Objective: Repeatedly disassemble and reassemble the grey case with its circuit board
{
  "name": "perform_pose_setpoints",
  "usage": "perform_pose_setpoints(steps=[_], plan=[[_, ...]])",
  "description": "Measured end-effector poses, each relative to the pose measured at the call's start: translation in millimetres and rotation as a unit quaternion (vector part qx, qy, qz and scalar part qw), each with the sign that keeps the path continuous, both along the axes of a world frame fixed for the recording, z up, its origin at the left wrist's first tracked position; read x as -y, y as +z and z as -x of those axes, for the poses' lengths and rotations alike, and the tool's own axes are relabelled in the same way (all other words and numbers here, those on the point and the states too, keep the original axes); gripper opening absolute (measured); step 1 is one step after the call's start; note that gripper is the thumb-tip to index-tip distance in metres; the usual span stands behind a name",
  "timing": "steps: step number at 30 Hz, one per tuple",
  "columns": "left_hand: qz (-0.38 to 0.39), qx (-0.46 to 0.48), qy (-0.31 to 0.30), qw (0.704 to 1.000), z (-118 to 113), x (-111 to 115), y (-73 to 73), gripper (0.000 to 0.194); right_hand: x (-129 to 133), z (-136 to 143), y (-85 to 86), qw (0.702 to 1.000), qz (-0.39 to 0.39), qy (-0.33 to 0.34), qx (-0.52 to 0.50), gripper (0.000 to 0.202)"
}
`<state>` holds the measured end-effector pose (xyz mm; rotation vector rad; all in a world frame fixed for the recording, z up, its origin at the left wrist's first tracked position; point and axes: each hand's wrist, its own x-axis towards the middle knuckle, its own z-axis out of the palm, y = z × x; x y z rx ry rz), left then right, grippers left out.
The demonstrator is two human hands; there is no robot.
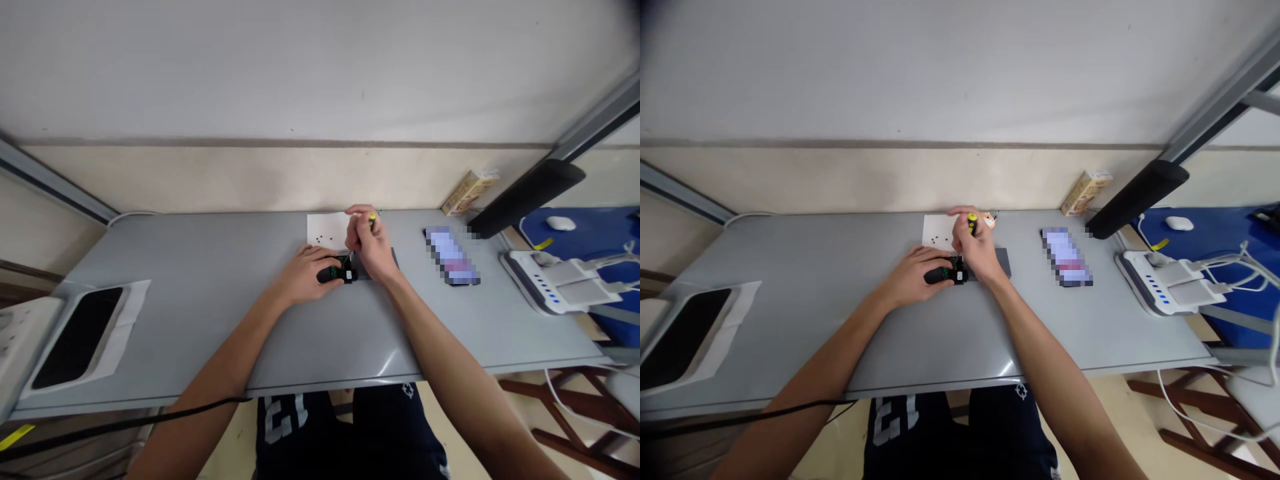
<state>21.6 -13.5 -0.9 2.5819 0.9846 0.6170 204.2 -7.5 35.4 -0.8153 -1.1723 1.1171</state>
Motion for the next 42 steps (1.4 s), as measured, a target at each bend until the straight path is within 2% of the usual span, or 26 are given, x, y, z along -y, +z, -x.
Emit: perform_pose_setpoints(steps=[2, 4, 11, 13, 16, 20, 27, 30, 34, 38, 42], plan=[[0.0, 0.002, -0.002, 1.0, 0.0, -0.3, 0.5, 0.022, 0.0, -2.7, 1.2, 1.0, 0.014, 0.014, -0.016, 0.05], [0.005, 0.002, -0.003, 1.0, 0.0, -0.5, 1.4, 0.021, -0.9, -6.0, 2.2, 0.999, 0.018, 0.024, -0.024, 0.046], [0.016, 0.001, -0.008, 1.0, -0.8, -0.8, 3.7, 0.021, -5.5, -13.3, -3.6, 0.999, 0.015, 0.007, -0.034, 0.049], [0.017, 0.003, -0.004, 1.0, -1.1, -0.8, 2.8, 0.022, -6.0, -12.7, -2.1, 0.999, 0.018, 0.001, -0.029, 0.045], [0.011, 0.004, 0.004, 1.0, -1.2, -1.0, 0.6, 0.022, -5.6, -13.3, 2.5, 0.999, 0.032, 0.006, -0.023, 0.052], [-0.003, 0.002, -0.003, 1.0, -1.2, -1.2, -0.9, 0.022, -4.7, -18.7, 2.5, 0.999, 0.022, 0.002, -0.028, 0.046], [-0.009, 0.001, -0.002, 1.0, -1.6, -1.0, -0.5, 0.022, -5.5, -17.8, -0.7, 0.999, 0.015, -0.029, 0.007, 0.054], [-0.008, 0.0, 0.0, 1.0, -1.5, -1.1, -0.7, 0.022, -5.9, -17.2, 3.5, 0.999, 0.033, -0.009, -0.012, 0.061], [-0.015, -0.002, 0.002, 1.0, -1.3, -1.5, -2.0, 0.022, -6.5, -20.6, 1.4, 0.999, 0.032, 0.003, -0.029, 0.051], [-0.021, -0.004, -0.002, 1.0, -1.4, -1.7, -3.5, 0.022, -7.5, -21.5, -4.8, 0.999, 0.034, -0.008, -0.028, 0.054], [-0.021, -0.002, -0.001, 1.0, -1.4, -1.5, -3.4, 0.022, -7.1, -20.8, -0.5, 0.999, 0.035, -0.005, -0.019, 0.053]])
